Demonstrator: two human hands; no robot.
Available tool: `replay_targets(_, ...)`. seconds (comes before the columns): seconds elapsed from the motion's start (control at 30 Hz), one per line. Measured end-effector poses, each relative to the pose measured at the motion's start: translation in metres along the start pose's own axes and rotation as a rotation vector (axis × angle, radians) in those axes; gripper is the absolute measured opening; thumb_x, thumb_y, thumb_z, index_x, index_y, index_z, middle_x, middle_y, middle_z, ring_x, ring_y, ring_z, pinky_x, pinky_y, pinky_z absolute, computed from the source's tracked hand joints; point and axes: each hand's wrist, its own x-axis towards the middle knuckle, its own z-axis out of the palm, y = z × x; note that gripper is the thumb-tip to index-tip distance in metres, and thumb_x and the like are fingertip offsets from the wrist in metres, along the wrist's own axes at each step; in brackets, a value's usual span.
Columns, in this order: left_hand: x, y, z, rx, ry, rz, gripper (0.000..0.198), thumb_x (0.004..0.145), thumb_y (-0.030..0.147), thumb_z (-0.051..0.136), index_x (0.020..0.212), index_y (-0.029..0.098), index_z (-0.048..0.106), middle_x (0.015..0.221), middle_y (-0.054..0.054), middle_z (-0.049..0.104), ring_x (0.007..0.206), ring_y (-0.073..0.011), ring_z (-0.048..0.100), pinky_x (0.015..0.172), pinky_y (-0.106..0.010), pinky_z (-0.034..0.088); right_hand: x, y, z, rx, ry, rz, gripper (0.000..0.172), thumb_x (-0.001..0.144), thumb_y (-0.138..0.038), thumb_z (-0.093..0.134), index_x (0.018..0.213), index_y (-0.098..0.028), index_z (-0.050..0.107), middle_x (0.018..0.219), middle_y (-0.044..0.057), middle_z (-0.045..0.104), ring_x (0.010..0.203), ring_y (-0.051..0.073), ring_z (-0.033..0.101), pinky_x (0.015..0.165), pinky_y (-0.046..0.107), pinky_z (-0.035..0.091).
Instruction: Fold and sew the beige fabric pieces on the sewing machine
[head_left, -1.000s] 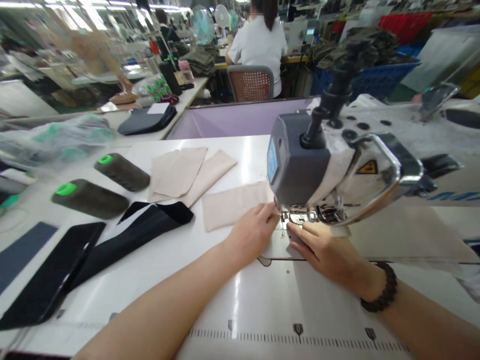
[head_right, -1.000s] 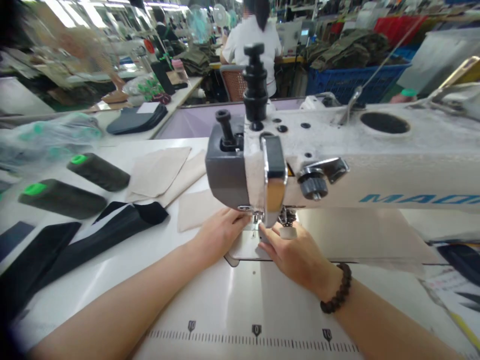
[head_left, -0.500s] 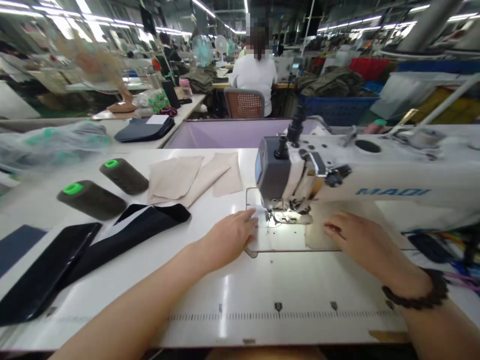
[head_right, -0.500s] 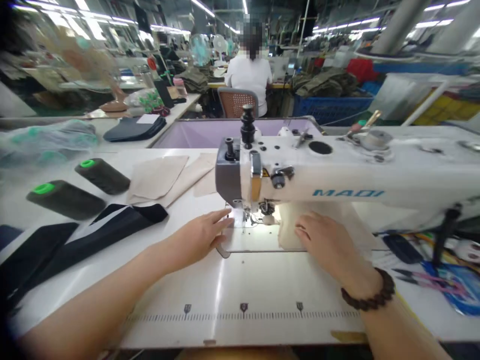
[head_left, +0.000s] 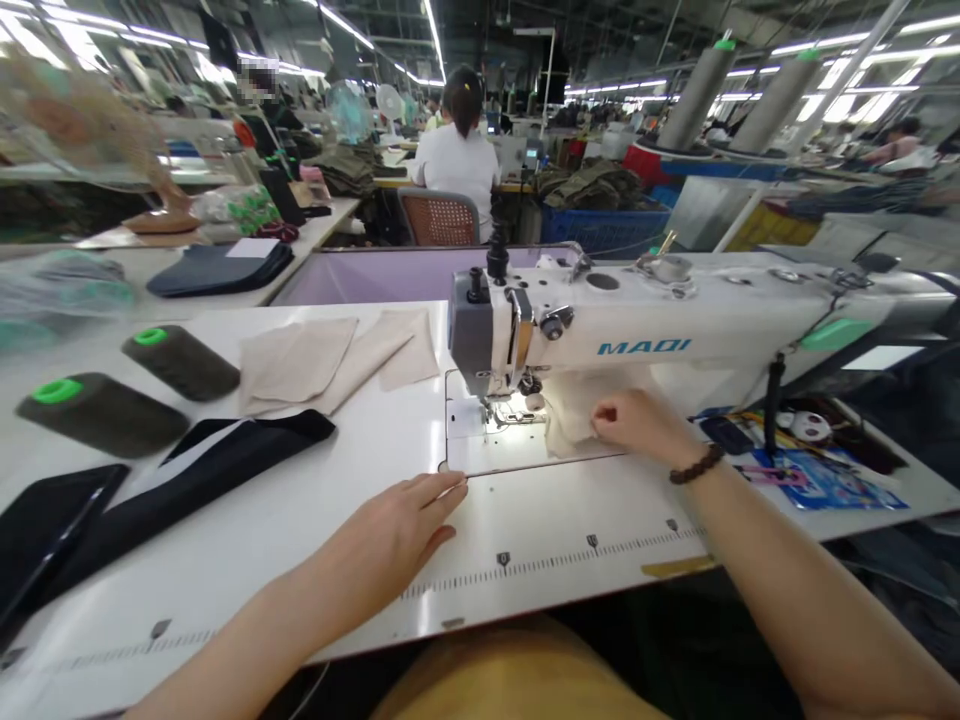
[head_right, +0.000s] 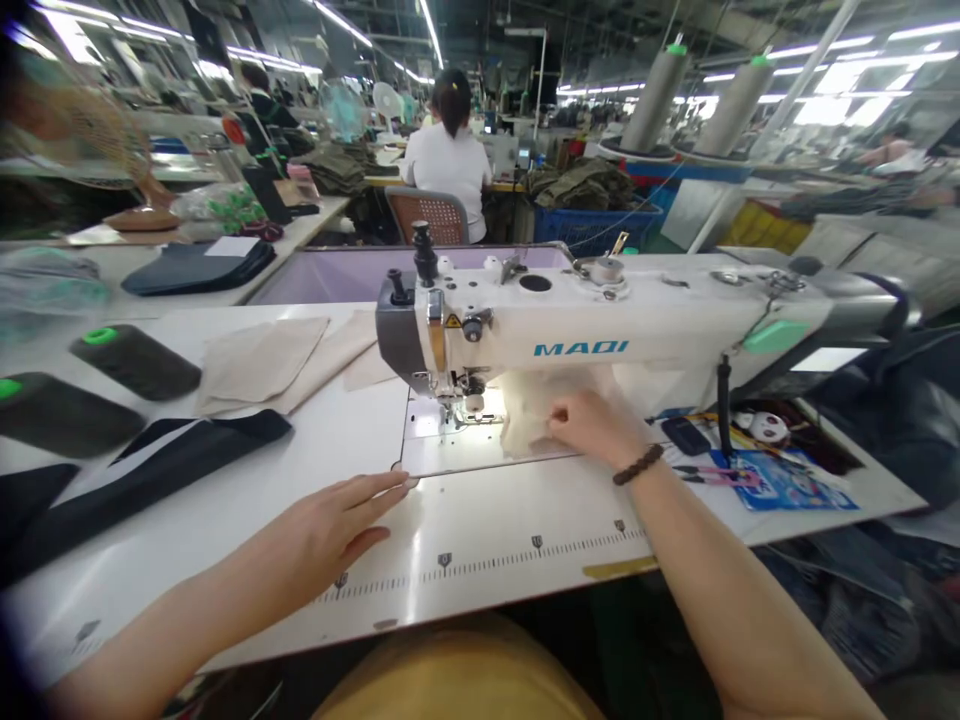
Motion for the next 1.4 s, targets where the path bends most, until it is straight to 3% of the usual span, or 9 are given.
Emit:
replay_targets(0.2, -0.001, 0.012, -0.007, -0.083, 0.094, 0.038, 0.033, 0.088, 0.017, 0.042, 0.121, 0.015, 0.046, 0.118, -0.010, 0.054, 0.104, -0.0191, 0.055, 0.091, -0.033, 0.047, -0.021, 0.021, -0.036, 0.273, 0.117, 0.070, 0.025, 0.077, -0.027, 0.041, 0.066, -0.017, 0.061, 0.074, 0.006, 0.063, 0.063, 0.017, 0.059, 0.054, 0.025, 0.046)
replay_targets(0.37, 0.030, 0.035, 0.000, -0.138, 0.254, 0.102, 0.052, 0.084, 0.010, 0.046, 0.132, 0.012, 0.027, 0.130, -0.016, 0.041, 0.119, -0.0220, 0.041, 0.096, -0.037, 0.042, -0.068, -0.042, -0.035, 0.456, 0.074, -0.120, 0.013, 0.072, -0.019, 0.051, 0.060, -0.019, 0.058, 0.095, 0.005, 0.061, 0.085, 0.019, 0.058, 0.076, 0.029, 0.045)
replay_targets(0.57, 0.046, 0.036, 0.017, -0.157, -0.066, 0.293, 0.019, 0.082, 0.005, 0.042, 0.090, 0.014, 0.057, 0.098, -0.009, 0.060, 0.097, -0.0184, 0.056, 0.088, -0.034, 0.045, -0.096, -0.096, -0.002, 0.673, -0.240, -0.207, 0.016, 0.073, -0.007, 0.049, 0.064, -0.019, 0.056, 0.088, 0.001, 0.063, 0.080, 0.013, 0.060, 0.076, 0.022, 0.047)
replay_targets(0.67, 0.014, 0.013, 0.008, -0.234, -0.129, 0.123, 0.022, 0.077, 0.002, 0.042, 0.083, 0.016, 0.058, 0.089, -0.006, 0.062, 0.088, -0.0172, 0.058, 0.083, -0.032, 0.047, -0.101, -0.080, -0.002, 0.670, -0.321, -0.267, 0.006, 0.079, -0.026, 0.058, 0.081, -0.021, 0.060, 0.100, 0.003, 0.063, 0.089, 0.016, 0.060, 0.080, 0.025, 0.048)
replay_targets(0.83, -0.049, -0.020, -0.006, -0.502, -0.025, -0.231, 0.020, 0.078, 0.009, 0.041, 0.081, 0.017, 0.059, 0.101, -0.006, 0.061, 0.091, -0.0168, 0.058, 0.079, -0.027, 0.048, -0.102, -0.060, 0.003, 0.459, -0.369, -0.418, 0.076, 0.055, -0.052, 0.075, 0.119, -0.020, 0.052, 0.118, 0.010, 0.056, 0.104, 0.025, 0.055, 0.089, 0.031, 0.045)
replay_targets(1.03, -0.057, -0.021, 0.004, -0.531, 0.151, -0.464, 0.028, 0.087, 0.026, 0.039, 0.074, 0.017, 0.062, 0.095, -0.004, 0.062, 0.082, -0.0148, 0.059, 0.073, -0.024, 0.047, -0.069, -0.084, 0.038, 0.597, -0.109, -0.278, 0.022, 0.086, -0.030, 0.046, 0.092, -0.019, 0.064, 0.102, 0.009, 0.064, 0.093, 0.021, 0.059, 0.081, 0.032, 0.048)
replay_targets(1.17, -0.050, -0.020, 0.013, -0.455, 0.229, -0.580, 0.022, 0.084, 0.027, 0.042, 0.074, 0.017, 0.059, 0.081, -0.002, 0.062, 0.071, -0.0147, 0.058, 0.064, -0.024, 0.047, -0.050, -0.094, 0.059, 0.763, 0.013, 0.041, 0.019, 0.083, -0.032, 0.049, 0.093, -0.018, 0.058, 0.074, 0.004, 0.065, 0.069, 0.019, 0.061, 0.062, 0.029, 0.050)
replay_targets(1.3, -0.051, -0.020, 0.023, -0.384, 0.274, -0.723, 0.019, 0.082, 0.027, 0.044, 0.096, 0.017, 0.054, 0.067, 0.002, 0.058, 0.056, -0.0133, 0.054, 0.055, -0.024, 0.045, -0.054, -0.096, 0.071, 0.906, 0.069, 0.129, 0.063, 0.084, -0.032, 0.050, 0.135, -0.018, 0.017, 0.073, 0.000, 0.062, 0.064, 0.016, 0.060, 0.057, 0.026, 0.049)
replay_targets(1.4, -0.055, -0.021, 0.028, -0.346, 0.335, -0.692, 0.049, 0.083, 0.024, 0.044, 0.129, 0.016, 0.030, 0.074, 0.002, 0.059, 0.054, -0.0118, 0.054, 0.054, -0.024, 0.047, -0.060, -0.093, 0.071, 0.798, 0.078, 0.058, 0.047, 0.084, -0.033, 0.050, 0.127, -0.019, 0.038, 0.075, 0.001, 0.062, 0.064, 0.015, 0.059, 0.058, 0.024, 0.048)
